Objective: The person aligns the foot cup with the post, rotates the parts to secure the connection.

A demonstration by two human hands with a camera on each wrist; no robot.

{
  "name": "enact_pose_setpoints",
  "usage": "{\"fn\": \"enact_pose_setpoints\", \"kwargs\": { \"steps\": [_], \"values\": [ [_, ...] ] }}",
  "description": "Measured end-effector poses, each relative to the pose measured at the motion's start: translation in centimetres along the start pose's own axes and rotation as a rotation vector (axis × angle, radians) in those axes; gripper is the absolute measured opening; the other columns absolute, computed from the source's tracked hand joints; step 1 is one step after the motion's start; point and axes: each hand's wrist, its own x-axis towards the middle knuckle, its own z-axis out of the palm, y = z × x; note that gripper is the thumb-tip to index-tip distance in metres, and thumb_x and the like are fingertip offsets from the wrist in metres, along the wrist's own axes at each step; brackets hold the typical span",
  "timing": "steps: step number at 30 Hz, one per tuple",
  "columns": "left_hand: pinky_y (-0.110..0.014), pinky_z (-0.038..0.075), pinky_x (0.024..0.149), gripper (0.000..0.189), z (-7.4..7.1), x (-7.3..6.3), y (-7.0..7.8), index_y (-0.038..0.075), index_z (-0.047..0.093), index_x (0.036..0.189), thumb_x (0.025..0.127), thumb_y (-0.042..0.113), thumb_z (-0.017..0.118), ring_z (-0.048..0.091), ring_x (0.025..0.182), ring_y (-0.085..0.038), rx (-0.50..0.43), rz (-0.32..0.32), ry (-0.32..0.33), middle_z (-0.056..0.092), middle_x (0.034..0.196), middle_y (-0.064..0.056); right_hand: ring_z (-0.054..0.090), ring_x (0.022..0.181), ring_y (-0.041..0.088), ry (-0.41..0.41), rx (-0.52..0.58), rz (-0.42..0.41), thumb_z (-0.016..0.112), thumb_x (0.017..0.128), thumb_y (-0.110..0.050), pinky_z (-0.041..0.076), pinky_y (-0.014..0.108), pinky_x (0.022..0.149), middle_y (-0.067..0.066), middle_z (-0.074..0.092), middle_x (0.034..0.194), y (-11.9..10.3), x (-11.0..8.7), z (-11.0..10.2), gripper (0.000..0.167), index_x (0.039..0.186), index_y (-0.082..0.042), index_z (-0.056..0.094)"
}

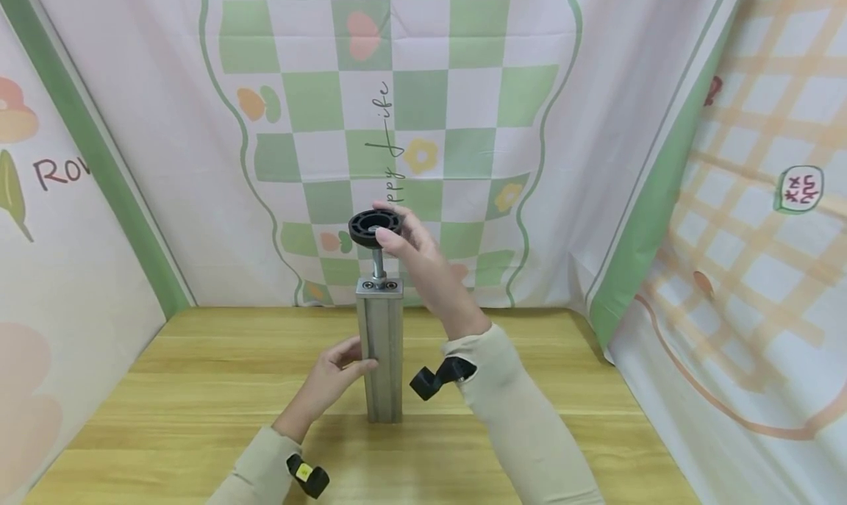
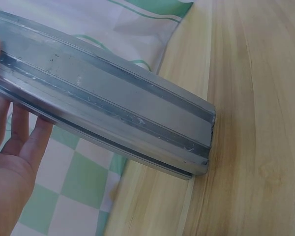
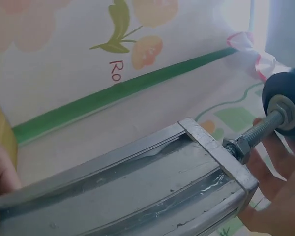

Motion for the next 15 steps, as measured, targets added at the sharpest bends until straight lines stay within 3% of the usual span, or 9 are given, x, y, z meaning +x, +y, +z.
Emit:
{"fn": "enact_pose_setpoints", "kwargs": {
  "steps": [8,12,15],
  "values": [
    [-0.043,0.049,0.101,0.042,0.0,0.1,0.0,0.017,0.066,0.13,0.092,0.029,0.076,0.062,0.112,-0.02,-0.009,0.015,0.008,0.07,0.115,-0.003,0.055,0.119,0.027,0.181,-0.194,0.008,0.071,0.09,-0.047,0.044,0.047,0.098,0.012,0.059,0.128,-0.8,-0.7,1.4,0.071,0.139,-0.012,0.035],
    [-0.043,0.049,0.101,0.042,0.0,0.1,0.0,0.017,0.066,0.13,0.091,0.03,0.076,0.063,0.111,-0.02,-0.009,0.019,0.008,0.07,0.115,-0.003,0.052,0.122,0.026,0.217,-0.264,0.001,0.072,0.09,-0.046,0.047,0.048,0.093,0.01,0.058,0.127,-0.9,-0.6,1.8,0.072,0.138,-0.011,0.032],
    [-0.044,0.049,0.1,0.042,0.0,0.0,0.1,0.017,0.066,0.131,0.091,0.03,0.076,0.063,0.111,-0.02,-0.007,0.015,0.007,0.07,0.116,-0.003,0.052,0.123,0.025,0.216,-0.265,-0.023,0.072,0.089,-0.049,0.046,0.048,0.096,0.011,0.054,0.132,-0.7,-0.6,1.9,0.077,0.14,-0.01,0.029]
  ]
}}
